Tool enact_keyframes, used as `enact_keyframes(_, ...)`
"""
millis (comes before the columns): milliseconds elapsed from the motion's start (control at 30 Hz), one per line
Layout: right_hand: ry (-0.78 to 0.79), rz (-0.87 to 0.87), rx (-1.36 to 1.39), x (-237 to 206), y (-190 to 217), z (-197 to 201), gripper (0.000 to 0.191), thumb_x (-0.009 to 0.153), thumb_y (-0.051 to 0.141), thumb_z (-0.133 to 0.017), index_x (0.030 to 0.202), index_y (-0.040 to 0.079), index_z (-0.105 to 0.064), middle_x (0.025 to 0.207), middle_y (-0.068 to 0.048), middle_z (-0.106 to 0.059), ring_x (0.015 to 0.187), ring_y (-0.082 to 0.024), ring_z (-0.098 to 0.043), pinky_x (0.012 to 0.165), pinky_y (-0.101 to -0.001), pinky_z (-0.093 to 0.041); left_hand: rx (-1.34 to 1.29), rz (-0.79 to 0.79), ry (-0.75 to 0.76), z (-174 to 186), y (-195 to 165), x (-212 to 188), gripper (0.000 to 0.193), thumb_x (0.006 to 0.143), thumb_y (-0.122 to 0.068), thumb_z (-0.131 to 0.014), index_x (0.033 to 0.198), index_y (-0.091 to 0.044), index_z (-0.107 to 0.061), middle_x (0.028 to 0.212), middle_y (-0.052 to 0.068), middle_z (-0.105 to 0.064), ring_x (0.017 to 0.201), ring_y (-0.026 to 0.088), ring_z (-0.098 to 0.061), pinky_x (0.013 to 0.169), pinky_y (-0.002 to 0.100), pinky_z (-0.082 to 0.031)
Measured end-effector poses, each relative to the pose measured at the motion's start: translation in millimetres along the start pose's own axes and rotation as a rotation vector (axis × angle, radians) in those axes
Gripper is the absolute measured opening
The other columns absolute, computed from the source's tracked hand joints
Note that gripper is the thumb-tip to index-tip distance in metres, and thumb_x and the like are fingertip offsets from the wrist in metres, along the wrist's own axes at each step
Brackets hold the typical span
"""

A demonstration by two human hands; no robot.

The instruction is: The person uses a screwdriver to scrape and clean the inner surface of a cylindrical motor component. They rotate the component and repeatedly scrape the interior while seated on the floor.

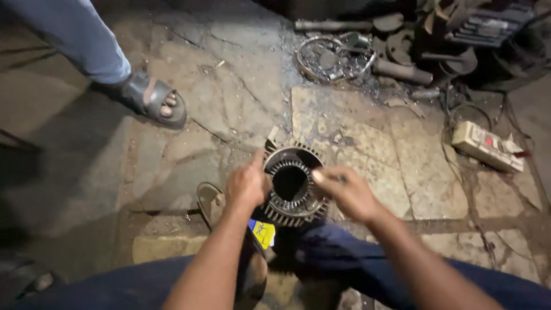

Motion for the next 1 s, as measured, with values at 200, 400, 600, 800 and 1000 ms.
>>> enact_keyframes(200, -0.436, 0.285, 0.933, -68.2, -48.0, -4.1, 0.035, 0.111, 0.024, -0.053, 0.084, 0.004, -0.059, 0.08, -0.008, -0.062, 0.086, -0.024, -0.064, 0.094, -0.0441, -0.058, -0.088, -0.058, -0.117, 11.7, -3.4, -3.7, 0.064, 0.084, -0.021, -0.061, 0.147, -0.02, -0.051, 0.112, 0.022, -0.072, 0.103, 0.044, -0.069, 0.09, 0.054, -0.054)
enact_keyframes(400, -0.358, 0.135, 0.139, -64.2, -24.5, 3.7, 0.034, 0.101, 0.022, -0.053, 0.084, -0.004, -0.068, 0.084, -0.011, -0.071, 0.08, -0.019, -0.061, 0.076, -0.0377, -0.048, -0.052, -0.017, -0.033, 2.7, 0.8, 1.0, 0.074, 0.076, -0.02, -0.064, 0.148, -0.021, -0.047, 0.113, 0.024, -0.07, 0.104, 0.044, -0.068, 0.09, 0.053, -0.054)
enact_keyframes(600, -0.041, 0.316, 0.55, -32.9, 12.4, 28.2, 0.037, 0.11, 0.02, -0.055, 0.081, -0.002, -0.059, 0.08, -0.01, -0.06, 0.08, -0.021, -0.057, 0.086, -0.0409, -0.05, -0.117, -0.027, -0.11, 8.0, 0.8, -3.7, 0.067, 0.08, -0.018, -0.06, 0.146, -0.024, -0.049, 0.118, 0.023, -0.069, 0.103, 0.045, -0.066, 0.089, 0.056, -0.052)
enact_keyframes(800, -0.452, 0.317, 1.116, -98.9, -7.7, 12.2, 0.041, 0.115, 0.021, -0.046, 0.077, 0.006, -0.05, 0.078, -0.008, -0.054, 0.078, -0.022, -0.053, 0.1, -0.0491, -0.053, -0.095, -0.039, -0.078, 8.0, -3.0, -3.6, 0.068, 0.085, -0.02, -0.058, 0.151, -0.021, -0.045, 0.109, 0.025, -0.072, 0.101, 0.045, -0.068, 0.089, 0.056, -0.053)
enact_keyframes(1000, -0.307, 0.525, 0.311, -101.6, 13.1, 9.4, 0.041, 0.114, 0.022, -0.046, 0.079, 0.002, -0.053, 0.074, -0.008, -0.052, 0.075, -0.02, -0.054, 0.09, -0.0425, -0.059, -0.086, 0.063, 0.031, 2.0, 3.1, 0.8, 0.068, 0.083, -0.018, -0.056, 0.15, -0.025, -0.046, 0.113, 0.027, -0.069, 0.105, 0.046, -0.067, 0.091, 0.056, -0.053)
Point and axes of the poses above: each hand's wrist, its own x-axis towards the middle knuckle, its own z-axis out of the back of the hand, y = z × x, the point moved 8 cm from there along x, towards the middle knuckle
